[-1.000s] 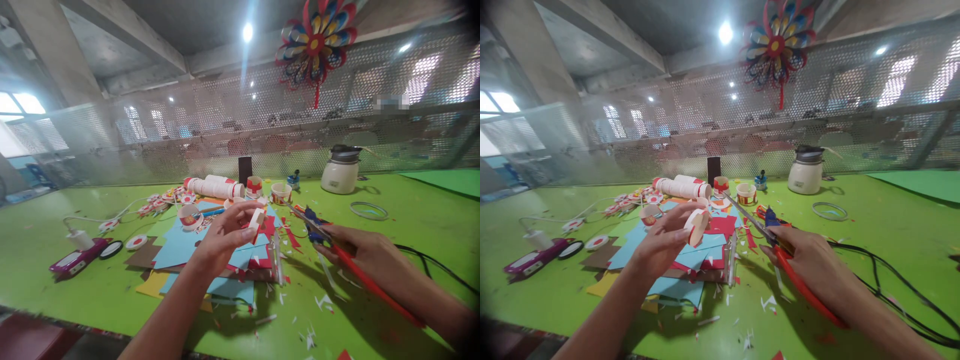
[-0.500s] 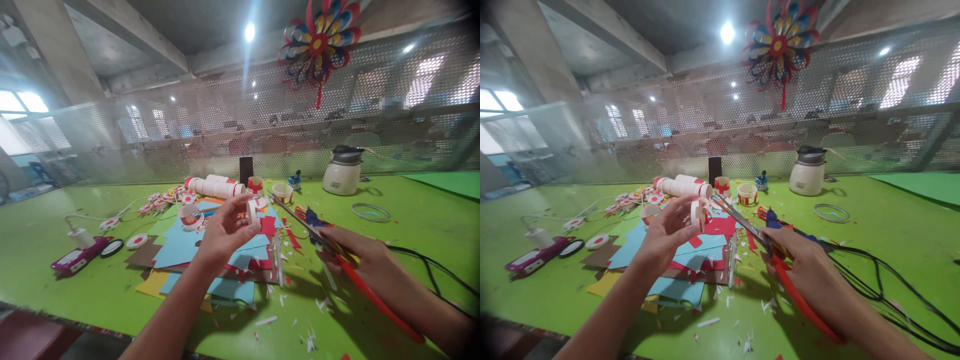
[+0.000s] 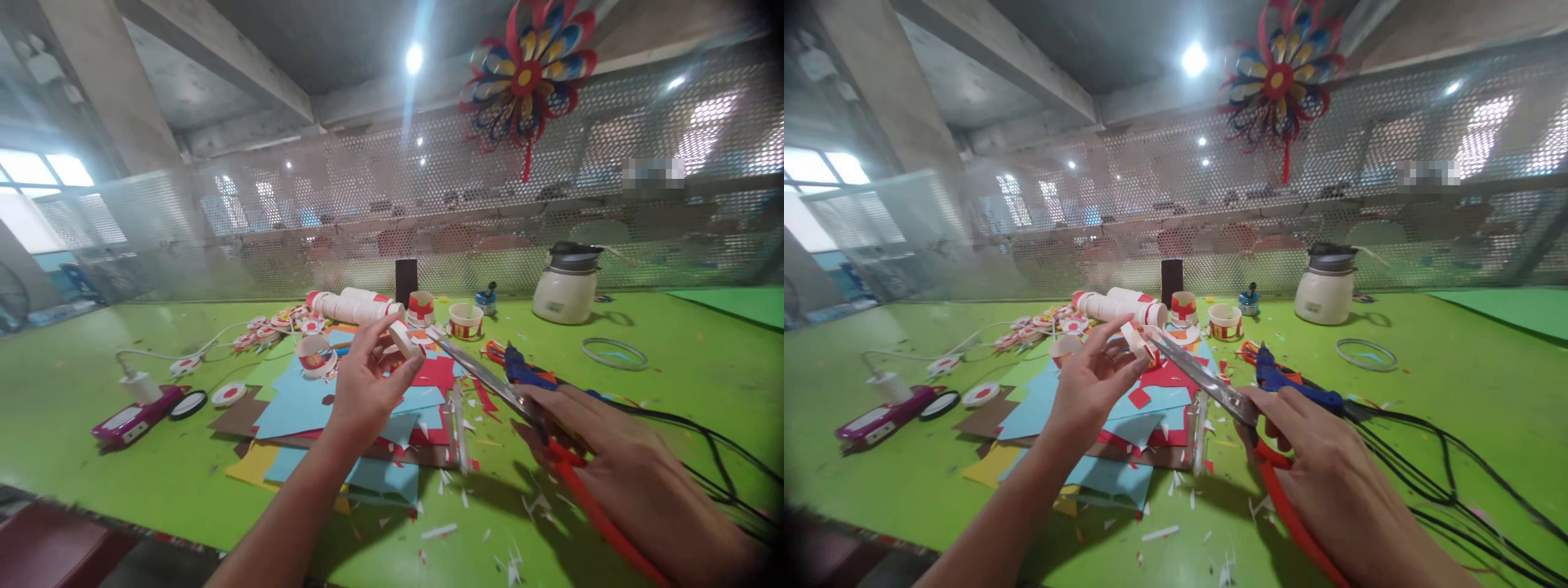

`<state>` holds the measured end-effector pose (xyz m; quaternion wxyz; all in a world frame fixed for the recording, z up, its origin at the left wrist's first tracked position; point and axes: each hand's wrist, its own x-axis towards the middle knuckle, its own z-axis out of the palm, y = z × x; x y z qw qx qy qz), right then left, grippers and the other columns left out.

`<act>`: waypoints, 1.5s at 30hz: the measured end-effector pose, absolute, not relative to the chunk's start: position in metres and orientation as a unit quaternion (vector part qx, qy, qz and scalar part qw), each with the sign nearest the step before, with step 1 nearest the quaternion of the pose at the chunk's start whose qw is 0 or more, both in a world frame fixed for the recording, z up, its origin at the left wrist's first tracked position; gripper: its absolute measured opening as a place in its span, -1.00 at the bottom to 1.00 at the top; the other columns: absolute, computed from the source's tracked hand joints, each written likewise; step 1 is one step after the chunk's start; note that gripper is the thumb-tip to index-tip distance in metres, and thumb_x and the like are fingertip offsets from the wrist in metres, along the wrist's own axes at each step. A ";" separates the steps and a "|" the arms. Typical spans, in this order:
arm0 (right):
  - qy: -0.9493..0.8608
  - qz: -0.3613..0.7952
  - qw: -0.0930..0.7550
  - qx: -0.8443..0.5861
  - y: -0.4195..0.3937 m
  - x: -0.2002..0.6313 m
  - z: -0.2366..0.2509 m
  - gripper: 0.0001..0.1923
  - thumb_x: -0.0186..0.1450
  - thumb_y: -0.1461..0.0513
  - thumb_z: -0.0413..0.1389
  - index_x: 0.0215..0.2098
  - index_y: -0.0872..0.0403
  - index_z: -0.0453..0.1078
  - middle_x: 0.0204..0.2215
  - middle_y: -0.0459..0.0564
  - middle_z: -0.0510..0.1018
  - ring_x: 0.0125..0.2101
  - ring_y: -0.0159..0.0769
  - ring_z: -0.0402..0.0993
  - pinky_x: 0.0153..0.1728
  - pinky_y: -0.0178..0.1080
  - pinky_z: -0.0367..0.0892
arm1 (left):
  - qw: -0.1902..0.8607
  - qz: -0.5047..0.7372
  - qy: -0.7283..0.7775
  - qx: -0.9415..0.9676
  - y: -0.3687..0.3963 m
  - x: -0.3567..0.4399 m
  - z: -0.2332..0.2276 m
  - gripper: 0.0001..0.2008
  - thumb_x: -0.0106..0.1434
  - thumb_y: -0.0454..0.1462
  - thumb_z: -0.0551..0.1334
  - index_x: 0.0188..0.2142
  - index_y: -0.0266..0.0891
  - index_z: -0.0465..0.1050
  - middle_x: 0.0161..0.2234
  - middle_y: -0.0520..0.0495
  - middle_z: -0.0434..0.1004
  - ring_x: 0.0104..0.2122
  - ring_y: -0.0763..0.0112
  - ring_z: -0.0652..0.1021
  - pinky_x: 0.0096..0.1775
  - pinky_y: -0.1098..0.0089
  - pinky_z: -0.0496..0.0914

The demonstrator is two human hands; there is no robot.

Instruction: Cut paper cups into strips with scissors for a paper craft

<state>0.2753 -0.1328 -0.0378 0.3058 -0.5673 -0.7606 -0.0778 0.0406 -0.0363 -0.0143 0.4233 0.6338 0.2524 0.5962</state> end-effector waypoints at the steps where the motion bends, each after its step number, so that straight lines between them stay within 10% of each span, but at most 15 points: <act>1: -0.760 -0.085 0.308 -0.566 -0.133 0.275 -0.038 -0.69 0.29 0.20 0.01 -0.01 0.00 0.38 -0.18 0.09 0.60 -0.23 -0.07 0.58 -0.29 -0.09 0.52 | 0.426 0.598 0.251 0.631 -0.036 0.041 -0.014 -0.46 0.09 -0.24 0.38 0.05 -0.23 0.32 -0.07 -0.20 0.45 -0.11 0.27 0.53 -0.01 0.14 0.46; 23: -0.774 -0.276 0.219 -0.526 -0.134 0.273 -0.044 -0.53 0.18 0.32 -0.07 0.06 0.17 0.32 -0.36 0.14 0.50 -0.54 -0.18 0.45 -0.59 -0.18 0.38 | 0.385 0.598 0.257 0.654 -0.037 0.047 -0.021 -0.55 0.11 -0.33 0.34 -0.02 -0.20 0.28 -0.11 -0.13 0.50 -0.04 0.25 0.52 0.02 0.16 0.44; 45: -0.796 -0.231 0.229 -0.511 -0.134 0.276 -0.042 -0.53 0.22 0.35 -0.10 0.08 0.19 0.33 -0.44 0.08 0.48 -0.54 -0.15 0.49 -0.59 -0.12 0.44 | 0.338 0.578 0.264 0.694 -0.039 0.045 -0.026 -0.55 0.13 -0.31 0.34 0.02 -0.15 0.36 -0.02 -0.14 0.51 -0.07 0.25 0.55 -0.01 0.19 0.49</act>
